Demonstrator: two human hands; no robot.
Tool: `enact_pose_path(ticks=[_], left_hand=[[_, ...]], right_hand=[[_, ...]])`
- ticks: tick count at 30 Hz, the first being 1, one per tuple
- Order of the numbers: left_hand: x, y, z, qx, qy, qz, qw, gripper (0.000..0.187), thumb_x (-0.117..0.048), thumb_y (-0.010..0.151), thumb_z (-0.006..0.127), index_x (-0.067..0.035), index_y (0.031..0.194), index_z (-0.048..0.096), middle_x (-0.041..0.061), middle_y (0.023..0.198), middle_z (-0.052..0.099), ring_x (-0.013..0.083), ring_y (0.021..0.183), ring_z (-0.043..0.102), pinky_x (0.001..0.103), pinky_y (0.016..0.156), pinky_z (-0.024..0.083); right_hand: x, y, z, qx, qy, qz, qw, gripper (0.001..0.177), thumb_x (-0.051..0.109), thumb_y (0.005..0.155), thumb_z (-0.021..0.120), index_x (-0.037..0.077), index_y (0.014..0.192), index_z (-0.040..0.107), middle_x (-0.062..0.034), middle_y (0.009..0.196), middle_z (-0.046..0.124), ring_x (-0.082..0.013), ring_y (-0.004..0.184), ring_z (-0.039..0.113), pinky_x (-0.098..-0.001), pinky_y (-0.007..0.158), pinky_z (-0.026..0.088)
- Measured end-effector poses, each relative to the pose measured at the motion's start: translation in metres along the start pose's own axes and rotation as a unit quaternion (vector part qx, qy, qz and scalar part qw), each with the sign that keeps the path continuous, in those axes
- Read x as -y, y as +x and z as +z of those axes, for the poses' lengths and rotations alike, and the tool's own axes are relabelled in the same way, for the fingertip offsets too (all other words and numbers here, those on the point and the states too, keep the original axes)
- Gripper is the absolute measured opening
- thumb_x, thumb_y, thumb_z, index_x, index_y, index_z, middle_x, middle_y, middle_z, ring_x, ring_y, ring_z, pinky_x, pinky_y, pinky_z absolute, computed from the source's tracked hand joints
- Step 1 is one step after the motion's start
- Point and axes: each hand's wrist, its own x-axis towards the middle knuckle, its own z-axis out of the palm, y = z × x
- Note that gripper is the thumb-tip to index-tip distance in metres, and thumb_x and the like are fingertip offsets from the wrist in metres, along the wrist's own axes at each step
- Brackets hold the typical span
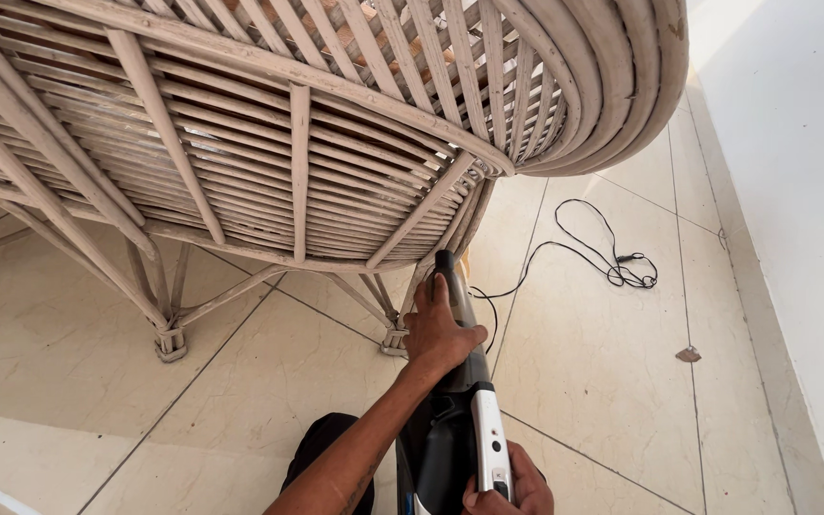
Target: The person vacuums the crevices and frame of a wicker chair using a handheld vacuum cleaner, moving the nozzle along the weave and gaps of the backrest and base.
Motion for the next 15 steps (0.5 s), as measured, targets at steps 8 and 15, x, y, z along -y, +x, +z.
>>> enact_pose_path(ticks=[8,15], left_hand=[[0.029,0.013,0.010,0.002,-0.009,-0.024,1.000,0.120,-0.036,0.064,0.079,-0.021,0.163,0.013,0.011,0.168,0.012,0.0482,0.140,0.035,0.053,0.103,0.054],[0.046,0.024,0.020,0.009,-0.009,-0.038,0.999,0.121,-0.036,0.063,0.080,-0.021,0.163,0.014,0.009,0.168,0.015,0.0471,0.139,0.038,0.052,0.104,0.053]], right_hand=[[-0.028,0.012,0.005,0.033,0.009,-0.012,0.999,0.069,0.001,0.062,0.068,-0.010,0.128,0.055,-0.0203,0.061,0.068,-0.0242,0.054,0.068,-0.0342,0.061,0.054],[-0.051,0.025,0.013,0.022,0.026,-0.005,0.999,0.069,-0.004,0.057,0.062,-0.011,0.126,0.058,-0.0175,0.063,0.067,-0.0239,0.056,0.070,-0.0327,0.062,0.055]])
